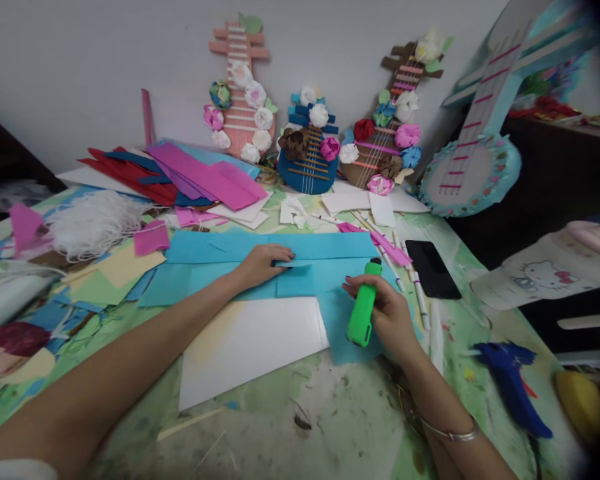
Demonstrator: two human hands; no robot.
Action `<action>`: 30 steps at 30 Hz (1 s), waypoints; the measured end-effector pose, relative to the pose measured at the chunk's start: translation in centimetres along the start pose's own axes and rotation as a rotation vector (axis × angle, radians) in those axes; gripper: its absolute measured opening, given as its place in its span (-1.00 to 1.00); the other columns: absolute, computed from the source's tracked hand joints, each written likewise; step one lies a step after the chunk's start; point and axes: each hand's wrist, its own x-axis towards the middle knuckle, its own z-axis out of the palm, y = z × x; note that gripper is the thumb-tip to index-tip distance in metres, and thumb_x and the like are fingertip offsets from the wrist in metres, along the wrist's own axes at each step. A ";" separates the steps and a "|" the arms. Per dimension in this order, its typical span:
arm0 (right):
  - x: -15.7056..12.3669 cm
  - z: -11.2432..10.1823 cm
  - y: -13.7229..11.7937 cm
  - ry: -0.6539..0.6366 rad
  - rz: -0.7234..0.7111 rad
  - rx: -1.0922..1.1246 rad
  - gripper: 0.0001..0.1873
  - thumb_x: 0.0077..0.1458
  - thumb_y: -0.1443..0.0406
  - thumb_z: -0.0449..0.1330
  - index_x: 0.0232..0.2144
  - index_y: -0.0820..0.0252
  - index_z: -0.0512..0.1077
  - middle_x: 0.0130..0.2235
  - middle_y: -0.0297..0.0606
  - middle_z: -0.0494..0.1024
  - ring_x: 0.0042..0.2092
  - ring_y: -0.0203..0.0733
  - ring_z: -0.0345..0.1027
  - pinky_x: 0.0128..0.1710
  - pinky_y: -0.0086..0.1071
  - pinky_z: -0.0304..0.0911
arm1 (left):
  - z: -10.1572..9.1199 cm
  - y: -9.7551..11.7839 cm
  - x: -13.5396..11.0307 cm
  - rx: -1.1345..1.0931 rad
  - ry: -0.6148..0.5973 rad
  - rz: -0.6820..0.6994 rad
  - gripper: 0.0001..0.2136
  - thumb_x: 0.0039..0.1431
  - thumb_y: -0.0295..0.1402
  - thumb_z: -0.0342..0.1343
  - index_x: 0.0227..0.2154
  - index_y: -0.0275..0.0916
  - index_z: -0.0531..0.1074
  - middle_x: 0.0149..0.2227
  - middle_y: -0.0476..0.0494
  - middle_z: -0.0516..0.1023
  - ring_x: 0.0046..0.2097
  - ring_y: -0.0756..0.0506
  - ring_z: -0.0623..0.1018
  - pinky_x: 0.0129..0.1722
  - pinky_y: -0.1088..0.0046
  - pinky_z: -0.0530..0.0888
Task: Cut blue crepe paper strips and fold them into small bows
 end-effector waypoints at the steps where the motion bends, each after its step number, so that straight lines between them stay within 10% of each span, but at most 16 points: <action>1: -0.1 0.1 0.0 -0.028 -0.024 -0.037 -0.64 -0.01 0.49 0.08 -0.17 0.05 0.39 -0.07 -0.30 0.56 -0.01 -0.13 0.48 0.03 -0.20 0.37 | 0.0 -0.1 0.0 -0.007 0.008 -0.002 -0.82 0.06 -0.27 0.14 -0.35 -0.19 0.59 -0.19 -0.17 0.64 -0.05 -0.18 0.58 0.01 0.24 0.49; 13: -1.2 2.0 -2.0 -0.473 -0.321 -0.470 -0.52 -0.02 0.62 -0.07 -0.12 0.07 0.26 0.13 -0.11 0.42 0.19 -0.11 0.26 0.06 -0.19 0.30 | 0.1 0.1 -0.2 -0.075 0.073 -0.046 -0.83 0.02 -0.28 0.14 -0.39 -0.22 0.58 -0.21 -0.17 0.64 -0.08 -0.18 0.60 0.00 0.26 0.50; 30: -1.1 1.4 -2.8 -0.525 -0.187 -0.679 -0.51 -0.08 0.62 -0.04 -0.16 0.07 0.30 -0.05 -0.18 0.53 -0.03 -0.05 0.46 -0.16 -0.30 0.38 | -0.1 0.5 -0.2 -0.115 0.083 -0.157 -0.75 0.03 -0.20 0.18 -0.32 -0.24 0.60 -0.18 -0.12 0.64 -0.07 -0.22 0.59 0.03 0.25 0.48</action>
